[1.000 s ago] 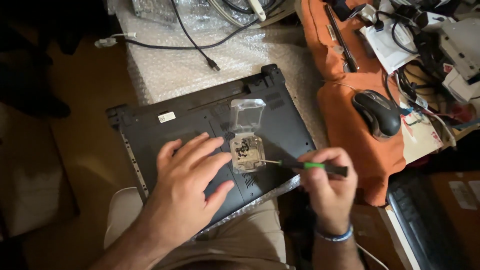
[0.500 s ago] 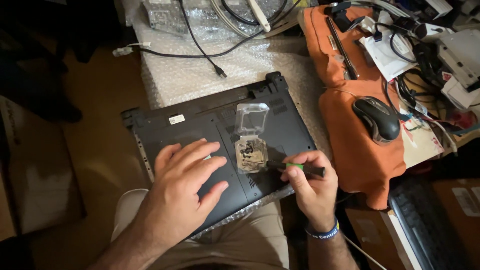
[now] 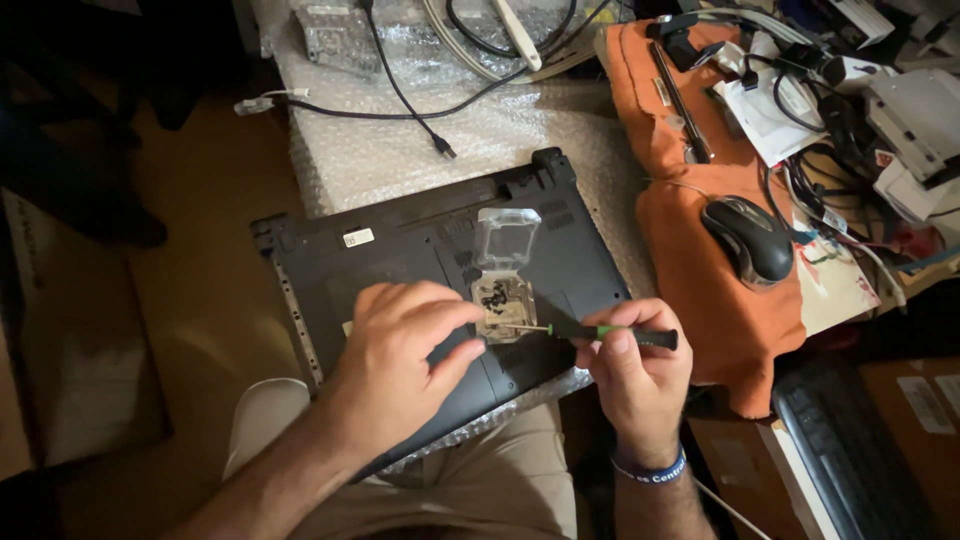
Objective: Unscrewing and removing the back panel and internal components of a laptop for repair or maintenance
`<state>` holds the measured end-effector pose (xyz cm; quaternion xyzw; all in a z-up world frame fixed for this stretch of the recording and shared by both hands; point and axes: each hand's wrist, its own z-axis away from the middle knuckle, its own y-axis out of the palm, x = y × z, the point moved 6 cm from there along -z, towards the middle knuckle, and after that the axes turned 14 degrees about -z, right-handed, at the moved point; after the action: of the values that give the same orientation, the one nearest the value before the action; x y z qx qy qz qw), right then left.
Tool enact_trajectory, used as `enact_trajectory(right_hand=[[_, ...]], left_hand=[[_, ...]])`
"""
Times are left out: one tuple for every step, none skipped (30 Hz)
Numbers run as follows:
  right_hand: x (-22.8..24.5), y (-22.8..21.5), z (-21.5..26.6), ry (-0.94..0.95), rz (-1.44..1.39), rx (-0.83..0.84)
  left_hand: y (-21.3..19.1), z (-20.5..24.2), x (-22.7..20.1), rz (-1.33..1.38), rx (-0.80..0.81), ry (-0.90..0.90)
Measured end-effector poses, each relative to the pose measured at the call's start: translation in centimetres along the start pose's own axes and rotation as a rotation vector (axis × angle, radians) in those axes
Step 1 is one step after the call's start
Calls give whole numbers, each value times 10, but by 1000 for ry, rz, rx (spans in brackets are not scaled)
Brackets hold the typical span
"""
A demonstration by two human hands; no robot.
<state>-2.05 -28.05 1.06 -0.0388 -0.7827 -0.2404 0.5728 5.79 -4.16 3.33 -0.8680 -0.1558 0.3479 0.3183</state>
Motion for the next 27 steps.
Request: enact_trajectory(right_hand=[[0, 1, -1, -11, 5, -5], [-1, -1, -2, -13, 6, -4], [-3, -2, -2, -9, -16, -7], [-5, -3, -3, -6, -37, -10], [-6, -4, -4, -6, -38, -12], [-7, -5, -4, -3, -28, -22], [-8, -6, -5, 0, -19, -30], [-7, -5, -5, 1, -20, -32], [-7, -4, -5, 3, -22, -39], [-7, -3, -4, 5, -24, -46], [-8, -3, -5, 7, -25, -48], [-8, -3, -5, -1, -26, -50], [-8, -3, -6, -8, -25, -52], [-8, -5, -5, -4, -25, -52], [-7, -6, -6, -20, -12, -57], [-5, -8, -7, -37, 1, -62], [-5, -10, -7, -36, -1, -62], [-4, -14, -7, -58, 8, -73], [-2, -18, -7, -80, 19, -90], [0, -17, -5, -79, 18, -94], [3, -17, -4, -90, 8, -108], [6, -17, -2, -101, -2, -123], [7, -20, 1, -97, -4, -124], [10, -20, 4, -137, 8, -96], [12, -20, 8, -171, 18, -61], [14, -18, 13, -162, 13, -55], [17, -14, 18, -173, -23, -10]], left_hand=[[6, -2, 2, 18, 23, -14], [9, -4, 1, 19, 21, -13], [11, -7, 1, 13, 31, -11], [14, -10, 1, 8, 40, -8], [15, -12, 0, 8, 42, -8], [16, -15, -1, 3, 56, -6], [17, -17, -2, -3, 70, -4], [18, -19, -2, -4, 72, -4], [17, -20, -3, 11, 46, 6], [16, -21, -3, 26, 20, 15], [17, -23, -3, 25, 23, 13], [19, -24, -3, 14, 48, 4], [21, -25, -3, 4, 72, -8], [22, -27, -2, 4, 73, -12], [24, -30, -3, 0, 97, 15], [25, -33, -4, -4, 120, 41], [27, -34, -2, -7, 121, 41], [28, -35, -1, -27, 127, 47], [31, -36, 0, -43, 137, 56], [27, -36, 1, -43, 141, 58], [23, -36, 1, -17, 134, 59], [18, -36, 2, 9, 128, 60], [10, -34, 2, 8, 131, 57], [0, -31, 2, 61, 107, 56], [-12, -27, 3, 110, 81, 48], [-21, -21, 2, 104, 81, 38], [-33, -13, 4, 192, 61, -33]])
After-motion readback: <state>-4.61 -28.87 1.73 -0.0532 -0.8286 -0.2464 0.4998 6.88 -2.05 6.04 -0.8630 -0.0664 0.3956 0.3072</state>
